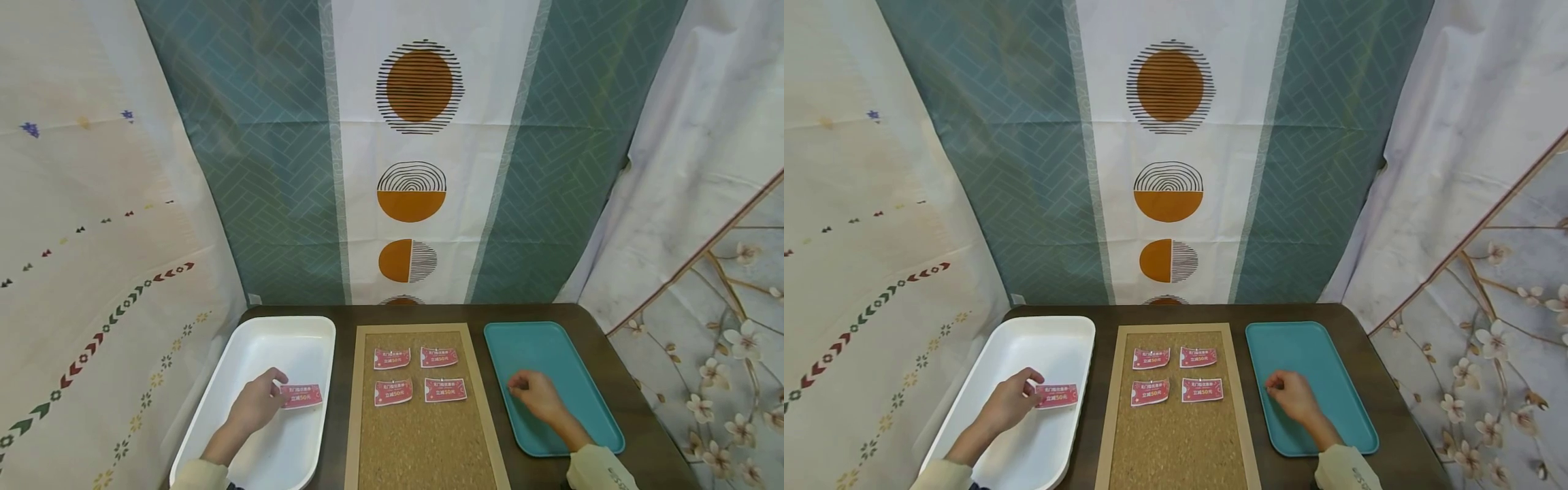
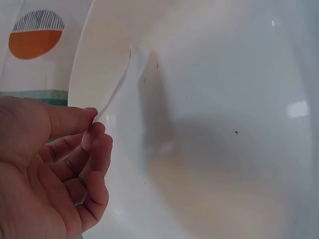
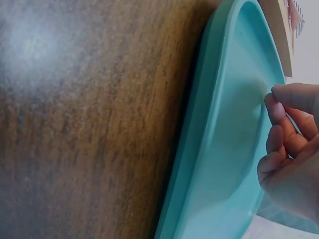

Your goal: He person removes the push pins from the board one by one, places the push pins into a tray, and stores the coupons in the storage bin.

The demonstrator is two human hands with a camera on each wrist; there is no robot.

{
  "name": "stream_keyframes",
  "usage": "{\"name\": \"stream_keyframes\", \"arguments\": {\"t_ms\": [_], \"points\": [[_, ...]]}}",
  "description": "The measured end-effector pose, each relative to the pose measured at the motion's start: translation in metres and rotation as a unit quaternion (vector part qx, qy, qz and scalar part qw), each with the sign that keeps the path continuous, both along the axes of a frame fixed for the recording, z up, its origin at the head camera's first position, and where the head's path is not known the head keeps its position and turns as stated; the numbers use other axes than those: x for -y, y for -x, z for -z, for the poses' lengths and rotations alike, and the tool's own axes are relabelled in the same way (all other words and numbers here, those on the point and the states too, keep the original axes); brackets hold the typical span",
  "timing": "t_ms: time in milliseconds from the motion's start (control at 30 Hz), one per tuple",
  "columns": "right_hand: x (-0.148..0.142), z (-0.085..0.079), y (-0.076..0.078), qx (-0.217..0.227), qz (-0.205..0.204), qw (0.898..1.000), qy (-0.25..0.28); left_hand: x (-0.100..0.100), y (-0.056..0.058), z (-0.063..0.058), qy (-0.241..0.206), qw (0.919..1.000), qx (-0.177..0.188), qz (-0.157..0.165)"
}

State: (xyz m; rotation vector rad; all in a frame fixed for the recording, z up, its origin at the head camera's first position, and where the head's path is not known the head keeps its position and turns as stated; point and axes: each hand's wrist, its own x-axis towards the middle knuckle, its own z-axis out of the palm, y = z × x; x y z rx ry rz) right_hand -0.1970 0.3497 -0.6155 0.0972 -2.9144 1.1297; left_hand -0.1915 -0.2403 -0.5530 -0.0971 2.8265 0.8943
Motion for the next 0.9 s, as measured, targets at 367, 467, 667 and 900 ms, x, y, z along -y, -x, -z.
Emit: {"name": "stream_keyframes", "arguments": {"t_ms": [367,467,667,900], "points": [[-0.0027,-0.0022,-0.0012,-0.016,-0.009,0.999,-0.027,0.0006,-0.0008,0.0079,-0.001,0.9999,0.01,0.007],[-0.0035,-0.0028,-0.0013,-0.019,-0.012,0.999,-0.034,0.0002,-0.0004,0.0077,0.0,0.9999,0.013,0.008],[-0.0036,-0.0025,-0.0006,-0.033,-0.013,0.998,-0.045,0.0009,0.0,0.0096,0.001,0.9999,0.015,0.004],[0.0034,-0.0036,-0.0028,-0.04,-0.002,0.997,-0.068,0.0018,-0.0008,0.0071,0.015,0.9997,-0.01,0.015]]}}
